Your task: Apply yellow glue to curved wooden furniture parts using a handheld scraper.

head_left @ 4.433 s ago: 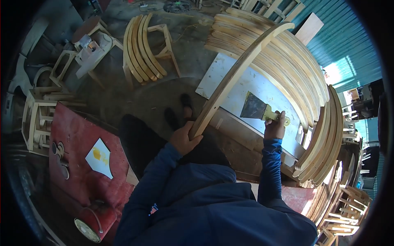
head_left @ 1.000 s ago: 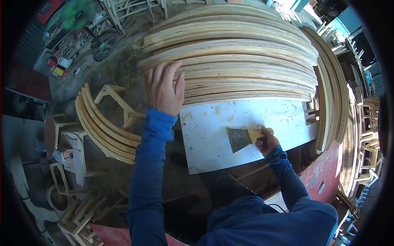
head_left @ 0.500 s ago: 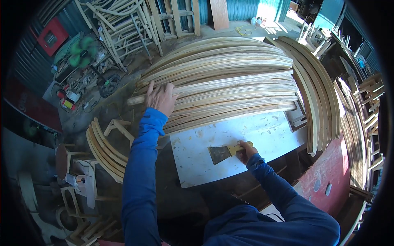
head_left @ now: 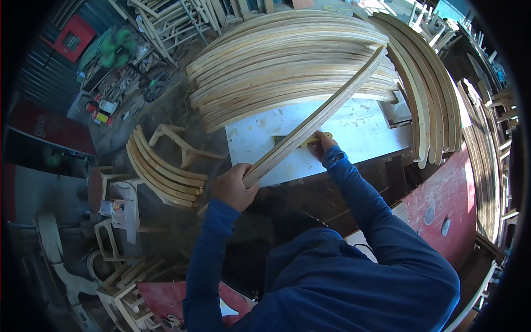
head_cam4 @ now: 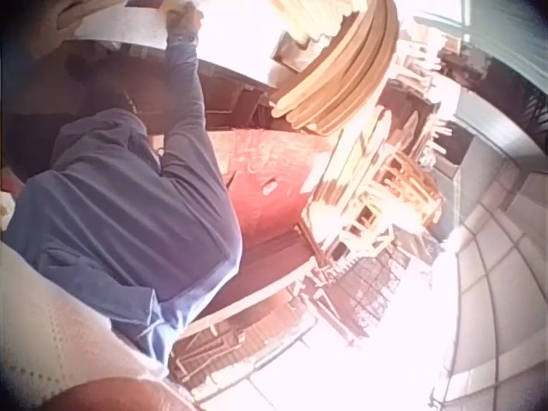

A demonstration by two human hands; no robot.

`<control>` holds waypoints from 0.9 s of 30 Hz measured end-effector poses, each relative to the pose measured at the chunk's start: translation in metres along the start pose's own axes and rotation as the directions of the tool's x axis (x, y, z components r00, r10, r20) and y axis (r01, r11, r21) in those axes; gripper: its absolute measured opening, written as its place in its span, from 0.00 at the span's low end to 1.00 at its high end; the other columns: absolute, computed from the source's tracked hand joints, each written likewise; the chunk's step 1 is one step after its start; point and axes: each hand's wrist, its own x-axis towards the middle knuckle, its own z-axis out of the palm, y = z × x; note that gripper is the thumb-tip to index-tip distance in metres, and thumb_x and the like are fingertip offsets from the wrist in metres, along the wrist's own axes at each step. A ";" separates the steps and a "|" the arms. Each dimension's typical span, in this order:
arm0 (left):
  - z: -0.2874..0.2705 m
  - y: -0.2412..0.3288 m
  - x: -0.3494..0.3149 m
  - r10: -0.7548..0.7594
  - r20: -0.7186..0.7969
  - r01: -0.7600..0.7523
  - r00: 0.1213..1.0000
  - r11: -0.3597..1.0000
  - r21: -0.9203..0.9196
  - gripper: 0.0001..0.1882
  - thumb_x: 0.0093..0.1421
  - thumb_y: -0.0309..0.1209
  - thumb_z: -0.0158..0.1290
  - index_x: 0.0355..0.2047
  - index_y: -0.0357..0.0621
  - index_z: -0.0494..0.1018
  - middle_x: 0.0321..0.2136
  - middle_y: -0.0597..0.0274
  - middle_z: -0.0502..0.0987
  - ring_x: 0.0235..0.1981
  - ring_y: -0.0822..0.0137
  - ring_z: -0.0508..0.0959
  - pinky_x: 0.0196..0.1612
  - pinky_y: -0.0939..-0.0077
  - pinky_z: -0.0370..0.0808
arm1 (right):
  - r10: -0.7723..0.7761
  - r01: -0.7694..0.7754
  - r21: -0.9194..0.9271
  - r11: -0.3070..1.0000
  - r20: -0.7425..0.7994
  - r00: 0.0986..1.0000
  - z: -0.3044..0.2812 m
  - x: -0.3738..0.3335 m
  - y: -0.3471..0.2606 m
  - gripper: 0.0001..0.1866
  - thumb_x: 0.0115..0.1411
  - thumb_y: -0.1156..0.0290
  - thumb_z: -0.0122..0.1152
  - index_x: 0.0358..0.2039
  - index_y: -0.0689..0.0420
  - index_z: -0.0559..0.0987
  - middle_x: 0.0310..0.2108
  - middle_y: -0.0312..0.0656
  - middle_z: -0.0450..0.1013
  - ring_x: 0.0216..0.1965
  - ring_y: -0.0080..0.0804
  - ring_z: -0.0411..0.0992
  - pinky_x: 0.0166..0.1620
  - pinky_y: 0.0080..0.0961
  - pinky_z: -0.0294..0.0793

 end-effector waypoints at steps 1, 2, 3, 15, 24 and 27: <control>0.008 0.008 -0.020 -0.037 -0.040 0.032 0.999 0.994 -0.106 0.17 0.54 0.40 0.62 0.42 0.47 0.79 0.36 0.56 0.83 0.38 0.50 0.83 0.42 0.58 0.79 | -0.014 0.013 0.032 0.999 0.016 1.000 -0.009 0.007 0.001 0.16 0.59 0.51 0.68 0.30 0.51 0.79 0.19 0.35 0.74 0.15 0.24 0.71 0.18 0.25 0.74; 0.014 0.014 -0.041 -0.084 -0.081 0.065 0.993 0.975 -0.213 0.17 0.54 0.40 0.62 0.41 0.47 0.80 0.35 0.55 0.83 0.35 0.50 0.83 0.40 0.59 0.80 | -0.026 0.024 0.059 0.998 0.036 0.999 -0.018 0.020 0.004 0.15 0.59 0.52 0.68 0.30 0.50 0.79 0.18 0.34 0.74 0.15 0.24 0.71 0.18 0.25 0.74; 0.025 0.014 -0.060 -0.071 -0.158 0.030 0.985 0.967 -0.253 0.17 0.53 0.41 0.64 0.40 0.46 0.81 0.33 0.53 0.83 0.35 0.49 0.83 0.39 0.60 0.80 | -0.056 0.047 0.081 0.996 0.114 0.992 -0.027 0.037 0.006 0.16 0.60 0.51 0.67 0.30 0.50 0.79 0.18 0.34 0.74 0.15 0.25 0.71 0.18 0.25 0.74; 0.075 0.003 -0.176 -0.427 -0.373 0.214 0.824 0.843 -0.493 0.17 0.53 0.36 0.65 0.41 0.43 0.80 0.34 0.53 0.83 0.35 0.54 0.85 0.40 0.64 0.80 | -0.161 0.115 0.141 0.983 0.369 0.915 -0.030 0.012 0.020 0.14 0.67 0.57 0.61 0.38 0.57 0.76 0.24 0.44 0.77 0.21 0.35 0.76 0.25 0.30 0.81; 0.103 -0.008 -0.196 -0.489 -0.358 0.263 0.795 0.811 -0.523 0.20 0.55 0.38 0.64 0.44 0.41 0.77 0.33 0.51 0.82 0.35 0.56 0.84 0.40 0.65 0.78 | -0.212 0.140 0.202 0.969 0.397 0.893 -0.038 0.019 0.022 0.13 0.66 0.61 0.63 0.41 0.57 0.74 0.27 0.44 0.75 0.26 0.37 0.77 0.28 0.33 0.81; 0.102 -0.009 -0.197 -0.504 -0.317 0.277 0.804 0.788 -0.550 0.20 0.55 0.39 0.64 0.45 0.42 0.77 0.34 0.50 0.82 0.35 0.54 0.84 0.40 0.65 0.78 | -0.238 0.161 0.213 0.964 0.410 0.881 -0.036 0.014 0.025 0.11 0.65 0.64 0.64 0.40 0.57 0.74 0.27 0.44 0.75 0.26 0.36 0.77 0.28 0.33 0.81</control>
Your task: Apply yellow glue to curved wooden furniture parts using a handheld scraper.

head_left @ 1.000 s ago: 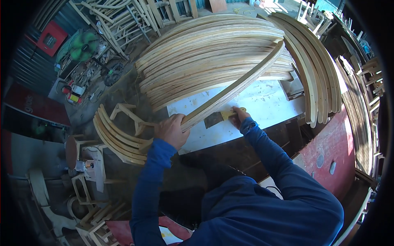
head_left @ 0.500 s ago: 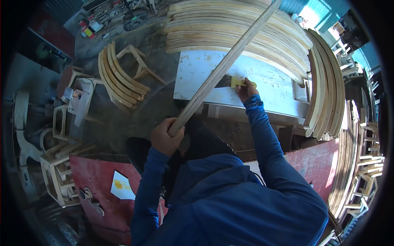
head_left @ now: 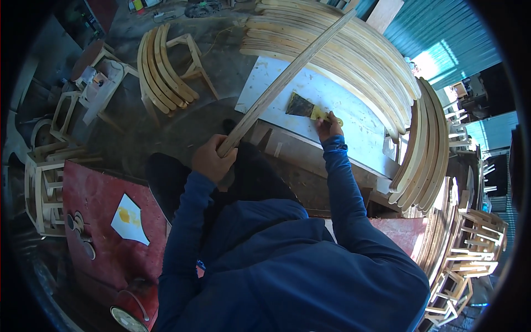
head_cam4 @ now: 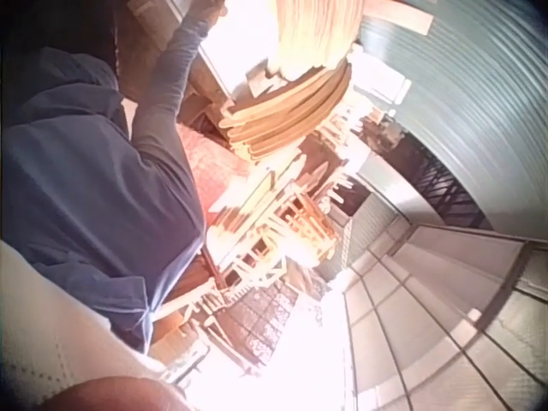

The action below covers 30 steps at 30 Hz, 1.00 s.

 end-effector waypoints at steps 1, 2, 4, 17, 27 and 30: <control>0.001 -0.003 0.001 0.006 0.002 -0.006 1.000 1.000 -0.012 0.20 0.55 0.39 0.64 0.45 0.42 0.77 0.34 0.50 0.82 0.35 0.54 0.84 0.40 0.65 0.78 | -0.016 0.016 0.017 1.000 0.013 1.000 -0.001 -0.001 0.002 0.10 0.65 0.65 0.65 0.39 0.56 0.76 0.27 0.43 0.75 0.25 0.35 0.76 0.29 0.31 0.80; 0.000 -0.007 0.000 0.004 0.004 -0.005 1.000 0.999 0.038 0.19 0.55 0.40 0.63 0.45 0.45 0.77 0.34 0.50 0.83 0.36 0.52 0.84 0.40 0.62 0.78 | -0.017 0.016 0.043 0.999 0.032 0.999 0.000 -0.005 0.002 0.09 0.64 0.65 0.65 0.39 0.56 0.77 0.27 0.42 0.76 0.25 0.34 0.75 0.29 0.30 0.79; 0.001 -0.010 0.000 0.007 0.005 -0.008 1.000 0.997 0.081 0.18 0.55 0.41 0.62 0.44 0.49 0.77 0.35 0.51 0.83 0.36 0.49 0.84 0.40 0.58 0.79 | -0.011 0.007 0.103 0.995 0.043 0.999 0.001 -0.019 0.004 0.08 0.63 0.66 0.67 0.38 0.55 0.79 0.27 0.40 0.76 0.25 0.32 0.74 0.29 0.28 0.77; 0.007 -0.015 0.003 0.052 -0.001 -0.051 0.999 0.982 0.179 0.14 0.56 0.38 0.61 0.40 0.50 0.75 0.29 0.50 0.82 0.32 0.44 0.82 0.35 0.53 0.78 | -0.572 0.902 -0.251 0.350 0.705 0.419 0.089 -0.218 -0.065 0.15 0.65 0.71 0.63 0.50 0.64 0.79 0.45 0.50 0.78 0.42 0.43 0.79 0.48 0.31 0.79; 0.006 -0.008 0.004 0.025 0.010 -0.026 1.000 0.987 0.161 0.12 0.56 0.37 0.61 0.38 0.49 0.75 0.28 0.50 0.81 0.32 0.44 0.82 0.35 0.54 0.78 | -0.111 0.853 -0.121 -0.507 0.991 0.074 0.095 -0.215 -0.035 0.19 0.51 0.76 0.64 0.46 0.57 0.84 0.58 0.51 0.70 0.54 0.50 0.73 0.54 0.38 0.78; 0.006 -0.009 0.003 0.029 0.001 -0.029 1.000 0.987 0.157 0.11 0.56 0.37 0.61 0.38 0.49 0.75 0.28 0.50 0.81 0.31 0.44 0.82 0.34 0.54 0.78 | -0.107 0.869 -0.151 -0.471 0.988 0.114 0.094 -0.218 -0.031 0.24 0.44 0.82 0.69 0.46 0.56 0.84 0.57 0.51 0.71 0.55 0.50 0.73 0.55 0.38 0.77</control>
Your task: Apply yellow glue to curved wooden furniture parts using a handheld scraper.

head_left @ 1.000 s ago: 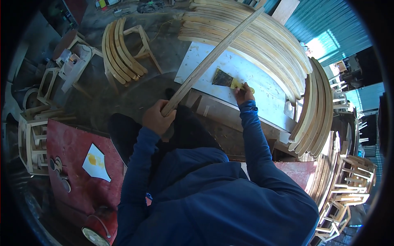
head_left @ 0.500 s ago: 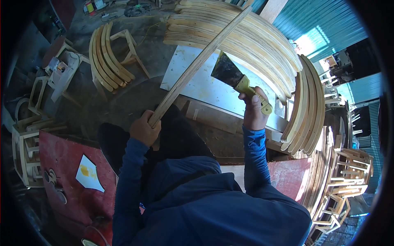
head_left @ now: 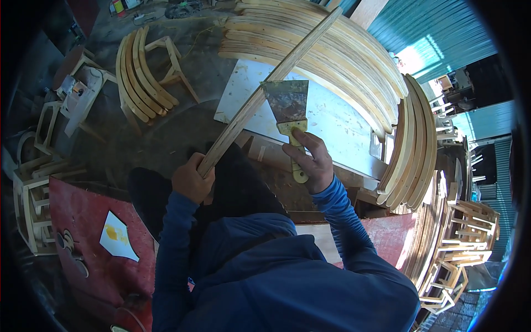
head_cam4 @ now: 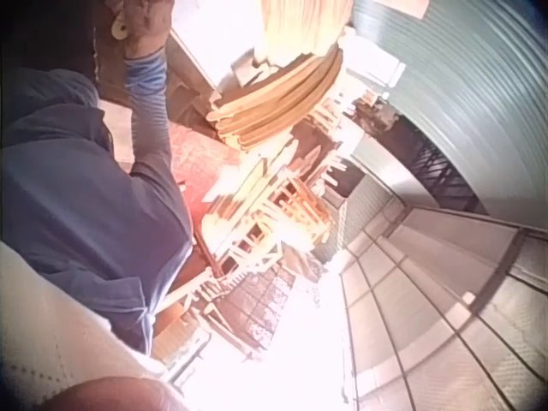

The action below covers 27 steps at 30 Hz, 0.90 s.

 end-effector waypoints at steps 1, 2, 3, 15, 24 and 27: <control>0.000 -0.001 0.000 -0.003 0.002 0.003 1.000 1.000 -0.001 0.11 0.56 0.37 0.61 0.38 0.49 0.75 0.28 0.50 0.81 0.31 0.44 0.82 0.34 0.54 0.78 | 0.006 -0.006 0.008 1.000 0.023 1.000 -0.005 0.002 -0.002 0.25 0.44 0.82 0.69 0.46 0.56 0.84 0.57 0.51 0.71 0.55 0.50 0.73 0.55 0.38 0.77; 0.000 -0.003 0.001 -0.001 0.000 0.001 1.000 1.000 0.010 0.11 0.56 0.37 0.61 0.38 0.49 0.75 0.28 0.50 0.81 0.31 0.44 0.82 0.34 0.54 0.78 | 0.013 -0.014 0.014 1.000 0.046 0.999 -0.009 0.005 -0.004 0.25 0.44 0.82 0.69 0.46 0.56 0.84 0.57 0.51 0.71 0.55 0.50 0.73 0.54 0.38 0.77; 0.001 -0.003 0.001 0.002 -0.002 -0.002 1.000 1.000 0.020 0.11 0.56 0.36 0.61 0.38 0.49 0.75 0.27 0.50 0.81 0.31 0.44 0.82 0.34 0.54 0.77 | 0.015 -0.016 0.015 1.000 0.049 0.999 -0.013 0.006 -0.005 0.25 0.44 0.82 0.69 0.46 0.56 0.84 0.57 0.51 0.71 0.55 0.50 0.73 0.54 0.38 0.77; 0.004 -0.002 0.000 0.012 -0.014 -0.011 1.000 1.000 0.011 0.11 0.55 0.35 0.62 0.37 0.50 0.74 0.27 0.51 0.81 0.30 0.44 0.82 0.32 0.53 0.77 | 0.129 -0.132 0.049 0.990 0.063 0.990 -0.069 0.030 -0.027 0.19 0.48 0.81 0.68 0.44 0.59 0.85 0.54 0.50 0.75 0.52 0.47 0.76 0.53 0.33 0.78; 0.002 0.001 0.001 0.010 -0.012 -0.010 1.000 1.000 0.020 0.11 0.55 0.34 0.62 0.37 0.50 0.74 0.27 0.52 0.81 0.30 0.45 0.82 0.32 0.55 0.78 | 0.002 0.020 -0.083 0.996 0.254 0.967 -0.067 0.037 -0.034 0.26 0.48 0.76 0.64 0.51 0.57 0.82 0.55 0.51 0.73 0.50 0.46 0.76 0.51 0.36 0.81; 0.003 0.001 -0.001 0.009 -0.024 -0.009 1.000 1.000 0.006 0.10 0.55 0.34 0.62 0.36 0.49 0.74 0.27 0.52 0.81 0.30 0.45 0.82 0.33 0.55 0.78 | 0.036 -0.032 -0.021 0.999 0.225 0.974 -0.074 0.039 -0.033 0.26 0.48 0.76 0.63 0.52 0.57 0.82 0.54 0.51 0.73 0.49 0.46 0.76 0.50 0.36 0.81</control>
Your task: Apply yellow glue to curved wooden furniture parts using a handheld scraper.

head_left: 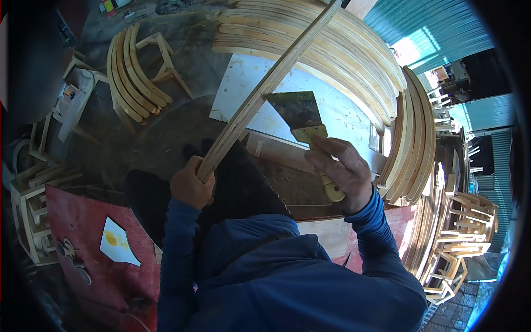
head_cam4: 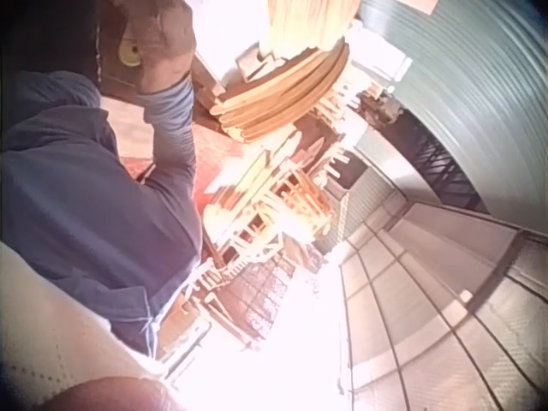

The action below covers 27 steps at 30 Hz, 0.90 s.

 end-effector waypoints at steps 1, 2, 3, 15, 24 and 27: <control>0.001 0.001 0.000 0.005 0.003 -0.005 1.000 1.000 -0.004 0.10 0.55 0.34 0.62 0.36 0.49 0.74 0.27 0.52 0.81 0.30 0.45 0.82 0.33 0.55 0.78 | 0.036 -0.034 0.060 0.998 -0.041 0.998 -0.003 0.000 0.001 0.26 0.48 0.76 0.63 0.52 0.57 0.82 0.54 0.50 0.73 0.49 0.46 0.76 0.50 0.35 0.81; 0.002 0.001 0.000 0.006 -0.005 -0.006 1.000 1.000 0.009 0.10 0.55 0.34 0.62 0.36 0.49 0.74 0.27 0.52 0.81 0.30 0.45 0.82 0.33 0.55 0.78 | 0.039 -0.037 0.055 0.998 -0.042 0.998 -0.001 0.001 0.003 0.26 0.48 0.76 0.63 0.52 0.57 0.82 0.54 0.50 0.73 0.49 0.46 0.76 0.50 0.35 0.81; 0.002 0.001 0.000 0.008 -0.013 -0.008 1.000 1.000 0.021 0.10 0.55 0.34 0.62 0.36 0.49 0.74 0.27 0.52 0.81 0.30 0.45 0.82 0.33 0.55 0.78 | 0.006 -0.006 -0.014 1.000 -0.022 1.000 0.003 0.002 0.005 0.25 0.49 0.76 0.63 0.51 0.57 0.82 0.53 0.50 0.74 0.49 0.46 0.76 0.50 0.35 0.81; 0.000 0.002 0.000 -0.014 0.015 0.014 1.000 1.000 0.018 0.11 0.56 0.33 0.62 0.37 0.46 0.75 0.29 0.50 0.81 0.31 0.45 0.82 0.33 0.55 0.78 | -0.018 0.019 -0.053 0.998 0.019 1.000 -0.006 0.015 -0.006 0.26 0.47 0.80 0.69 0.50 0.58 0.82 0.52 0.51 0.74 0.50 0.47 0.77 0.51 0.36 0.81; 0.001 0.000 -0.002 -0.002 -0.010 0.002 1.000 1.000 0.020 0.11 0.57 0.34 0.62 0.37 0.48 0.75 0.28 0.51 0.81 0.31 0.44 0.82 0.33 0.55 0.78 | 0.488 -0.356 0.541 0.762 -0.119 0.865 -0.022 0.031 0.013 0.14 0.66 0.71 0.63 0.48 0.66 0.80 0.38 0.49 0.81 0.34 0.35 0.82 0.39 0.25 0.83; 0.001 0.003 -0.001 0.001 -0.009 -0.001 1.000 0.999 0.033 0.11 0.57 0.34 0.62 0.37 0.48 0.75 0.28 0.51 0.81 0.32 0.44 0.82 0.33 0.55 0.78 | 0.648 -0.322 0.820 0.472 -0.075 0.758 -0.018 0.042 0.051 0.18 0.66 0.68 0.64 0.48 0.71 0.79 0.36 0.51 0.80 0.28 0.34 0.81 0.36 0.27 0.84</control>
